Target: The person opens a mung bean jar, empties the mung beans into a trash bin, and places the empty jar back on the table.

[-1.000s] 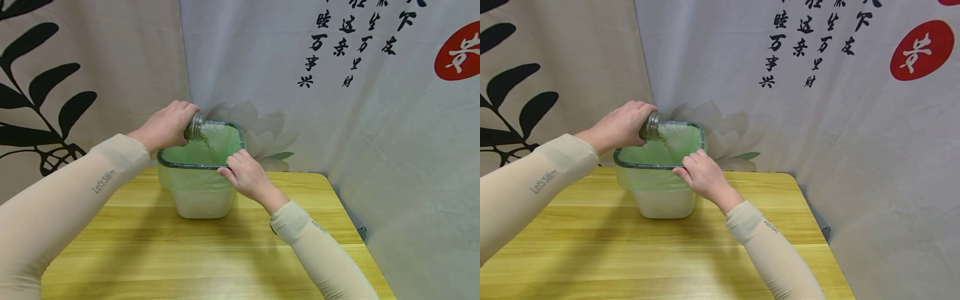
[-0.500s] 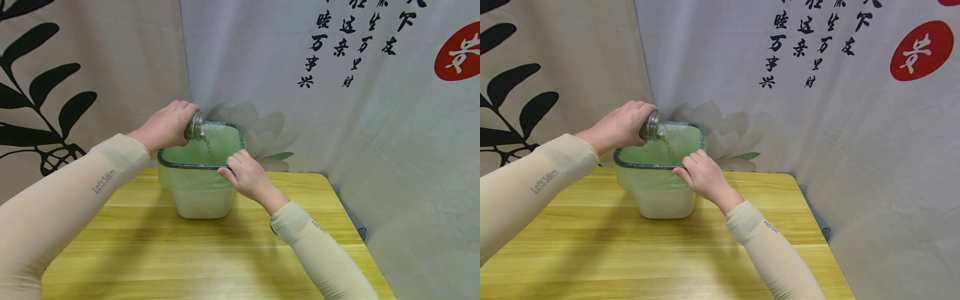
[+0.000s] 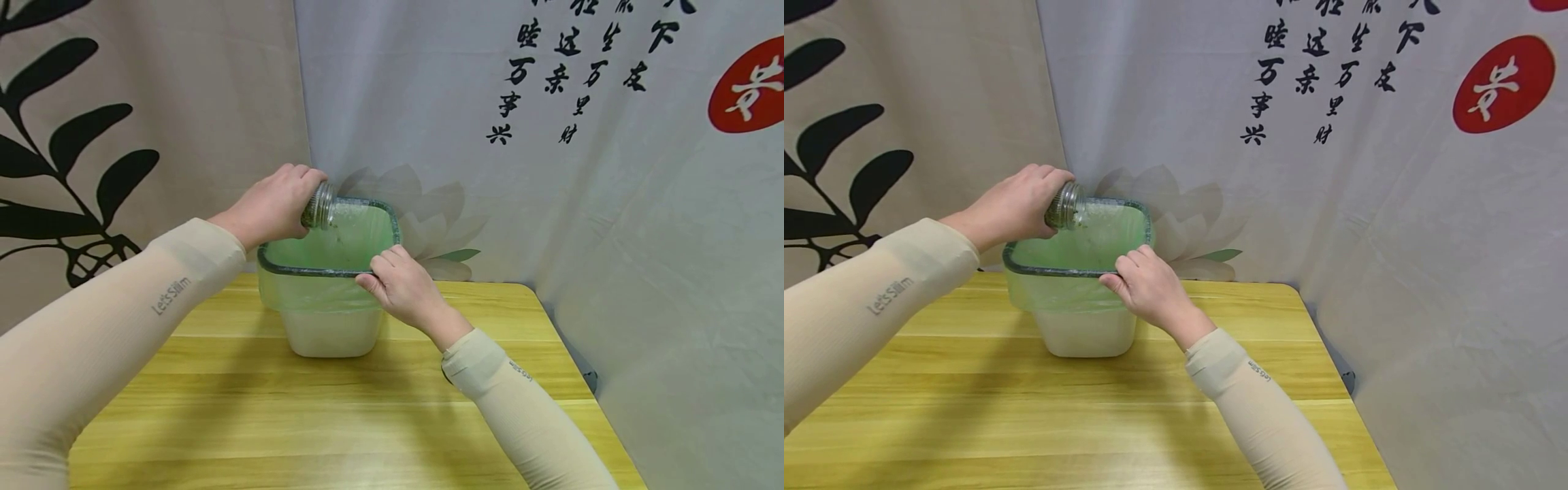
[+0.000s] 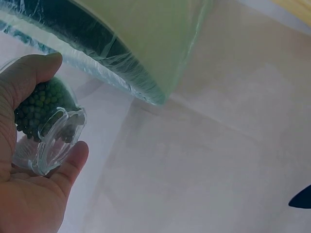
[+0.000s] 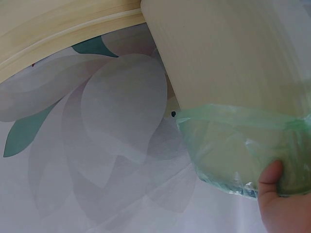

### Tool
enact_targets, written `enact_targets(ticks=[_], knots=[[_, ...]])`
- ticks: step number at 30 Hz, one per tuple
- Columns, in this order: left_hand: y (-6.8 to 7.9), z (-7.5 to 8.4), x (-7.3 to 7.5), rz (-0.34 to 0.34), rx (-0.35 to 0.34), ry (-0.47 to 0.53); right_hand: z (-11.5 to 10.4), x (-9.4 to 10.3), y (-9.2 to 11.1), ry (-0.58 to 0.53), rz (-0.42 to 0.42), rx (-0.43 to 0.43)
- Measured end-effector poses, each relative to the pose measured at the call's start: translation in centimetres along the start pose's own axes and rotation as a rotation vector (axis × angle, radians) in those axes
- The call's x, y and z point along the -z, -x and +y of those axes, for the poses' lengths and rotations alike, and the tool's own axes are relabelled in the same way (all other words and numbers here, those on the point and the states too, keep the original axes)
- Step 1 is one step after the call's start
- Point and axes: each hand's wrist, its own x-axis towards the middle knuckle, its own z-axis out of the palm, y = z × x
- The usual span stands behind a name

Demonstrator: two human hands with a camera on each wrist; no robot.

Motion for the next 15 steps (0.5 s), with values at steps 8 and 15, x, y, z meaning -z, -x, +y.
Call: enact_targets(ticks=[8,15], knots=[[0.03,-0.01,0.03,-0.009,0.006,-0.005,0.02,-0.05,0.04,0.001,0.0,-0.002],[0.02,0.01,0.09,-0.001,-0.001,-0.011,0.04,-0.02,0.02,-0.002,0.001,0.001]])
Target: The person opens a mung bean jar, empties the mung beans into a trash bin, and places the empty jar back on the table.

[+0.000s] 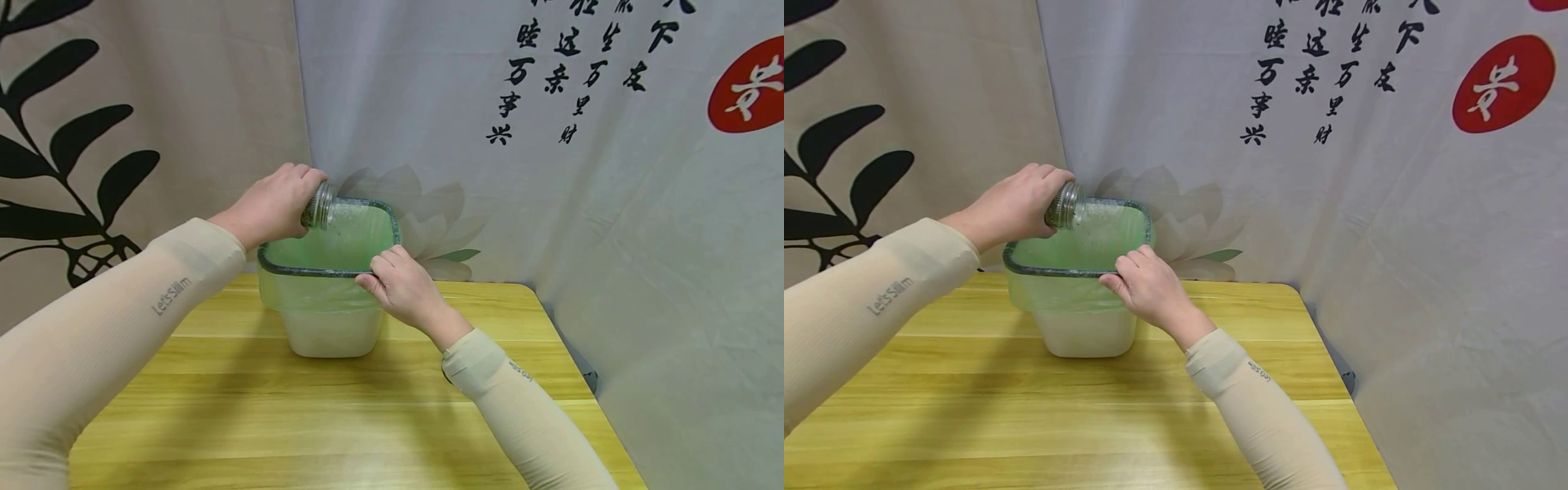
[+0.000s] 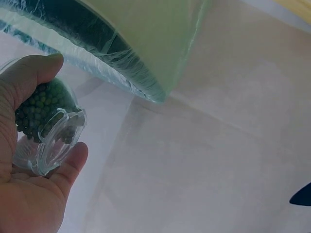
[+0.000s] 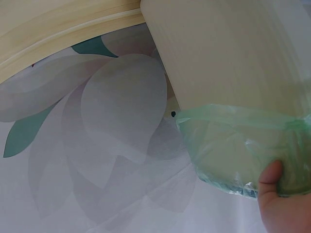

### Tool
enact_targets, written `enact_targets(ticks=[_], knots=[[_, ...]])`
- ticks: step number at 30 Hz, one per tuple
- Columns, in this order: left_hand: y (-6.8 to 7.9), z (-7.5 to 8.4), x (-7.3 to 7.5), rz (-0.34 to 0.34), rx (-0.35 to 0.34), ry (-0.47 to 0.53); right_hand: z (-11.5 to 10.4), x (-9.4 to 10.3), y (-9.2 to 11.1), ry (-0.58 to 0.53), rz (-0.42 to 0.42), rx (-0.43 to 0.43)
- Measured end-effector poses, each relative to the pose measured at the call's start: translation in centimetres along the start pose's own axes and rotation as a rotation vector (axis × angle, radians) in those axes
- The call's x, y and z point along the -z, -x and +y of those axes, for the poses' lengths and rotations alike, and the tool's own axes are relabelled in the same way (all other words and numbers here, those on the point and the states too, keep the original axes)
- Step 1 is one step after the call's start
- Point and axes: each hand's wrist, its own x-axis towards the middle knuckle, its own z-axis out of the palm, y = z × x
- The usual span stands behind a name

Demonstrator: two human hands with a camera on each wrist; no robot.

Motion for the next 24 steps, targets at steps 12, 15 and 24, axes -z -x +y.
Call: enact_targets(ticks=[12,15,24], knots=[[0.05,0.07,0.12,-0.006,0.004,-0.014,0.09,-0.08,0.03,0.004,0.009,0.007],[0.05,0.06,0.06,-0.009,0.001,-0.022,0.09,-0.1,0.03,0.002,0.013,0.011],[-0.03,0.13,-0.1,-0.02,-0.002,-0.041,0.13,-0.08,0.05,0.001,0.013,0.008]])
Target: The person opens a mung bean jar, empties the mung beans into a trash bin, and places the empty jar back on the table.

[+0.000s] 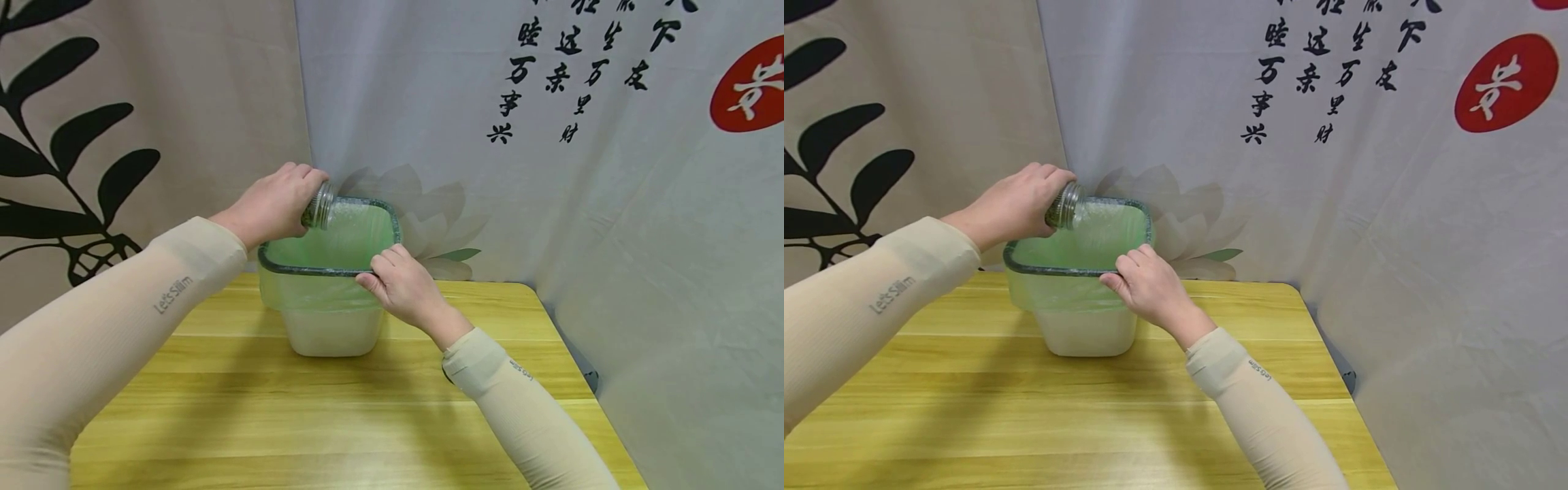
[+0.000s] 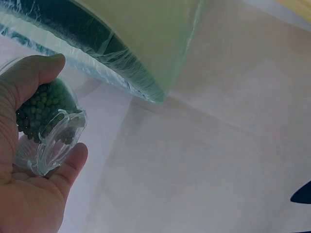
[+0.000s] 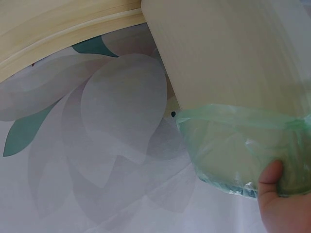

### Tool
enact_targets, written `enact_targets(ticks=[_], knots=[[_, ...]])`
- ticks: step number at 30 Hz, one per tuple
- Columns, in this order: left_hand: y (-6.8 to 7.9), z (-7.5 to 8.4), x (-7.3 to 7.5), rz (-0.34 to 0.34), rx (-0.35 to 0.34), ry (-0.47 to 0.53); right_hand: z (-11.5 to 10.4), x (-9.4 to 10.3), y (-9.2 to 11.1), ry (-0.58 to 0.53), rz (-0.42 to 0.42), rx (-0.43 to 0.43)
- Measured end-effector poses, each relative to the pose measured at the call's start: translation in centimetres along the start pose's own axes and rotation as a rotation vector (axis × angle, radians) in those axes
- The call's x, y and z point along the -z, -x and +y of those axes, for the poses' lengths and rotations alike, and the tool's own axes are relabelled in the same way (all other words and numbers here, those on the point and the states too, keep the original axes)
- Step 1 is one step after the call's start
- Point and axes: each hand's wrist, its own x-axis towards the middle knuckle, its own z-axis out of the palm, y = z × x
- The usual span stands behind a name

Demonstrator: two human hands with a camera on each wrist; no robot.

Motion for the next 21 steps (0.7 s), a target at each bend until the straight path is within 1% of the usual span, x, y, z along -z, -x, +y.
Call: enact_targets(ticks=[7,21], knots=[[0.03,-0.01,-0.02,0.003,-0.007,-0.012,-0.03,0.06,-0.02,0.0,0.009,0.004],[0.08,0.03,-0.24,-0.001,-0.012,-0.029,-0.1,0.12,-0.04,-0.005,-0.004,-0.004]])
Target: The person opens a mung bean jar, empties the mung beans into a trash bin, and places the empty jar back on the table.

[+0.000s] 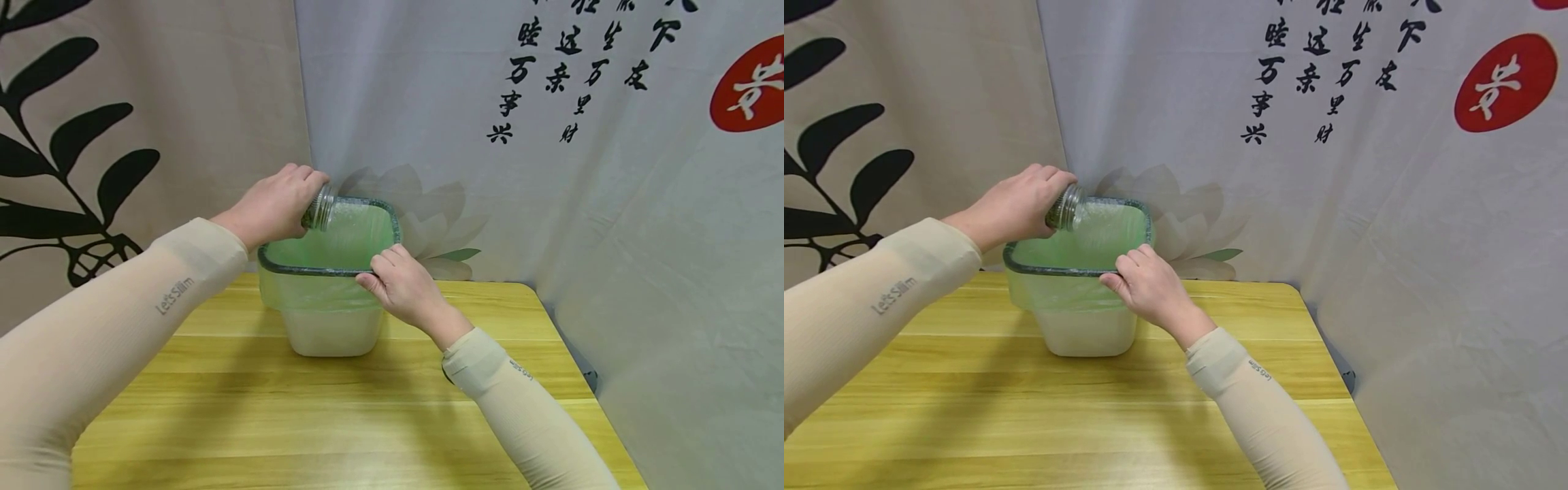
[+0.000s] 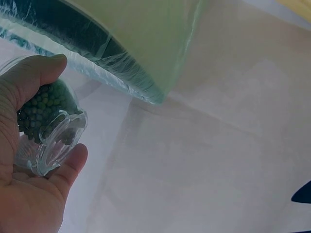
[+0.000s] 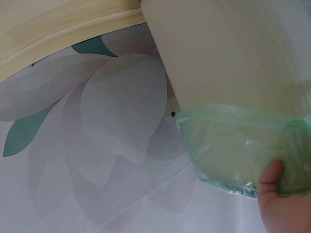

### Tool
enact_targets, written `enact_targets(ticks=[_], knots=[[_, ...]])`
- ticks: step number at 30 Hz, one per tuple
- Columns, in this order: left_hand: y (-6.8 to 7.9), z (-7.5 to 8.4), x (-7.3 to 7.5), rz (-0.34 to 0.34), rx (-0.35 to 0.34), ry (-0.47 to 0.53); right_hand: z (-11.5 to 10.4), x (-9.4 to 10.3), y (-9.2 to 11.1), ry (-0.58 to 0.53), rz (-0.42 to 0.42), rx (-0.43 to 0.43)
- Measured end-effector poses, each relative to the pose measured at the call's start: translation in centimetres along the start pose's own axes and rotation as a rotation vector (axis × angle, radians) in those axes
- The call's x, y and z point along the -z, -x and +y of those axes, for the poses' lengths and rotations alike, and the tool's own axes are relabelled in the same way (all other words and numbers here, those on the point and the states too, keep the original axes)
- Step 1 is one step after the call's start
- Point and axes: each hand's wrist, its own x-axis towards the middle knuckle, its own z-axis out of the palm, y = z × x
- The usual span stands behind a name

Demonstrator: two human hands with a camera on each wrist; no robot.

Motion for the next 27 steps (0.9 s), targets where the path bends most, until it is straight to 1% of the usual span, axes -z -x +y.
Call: enact_targets(ticks=[22,27], knots=[[0.06,0.06,0.11,-0.002,-0.014,-0.024,-0.03,-0.1,0.02,-0.002,-0.001,-0.001],[0.08,0.04,0.14,0.007,-0.019,-0.025,-0.11,-0.01,0.01,-0.003,-0.006,-0.001]])
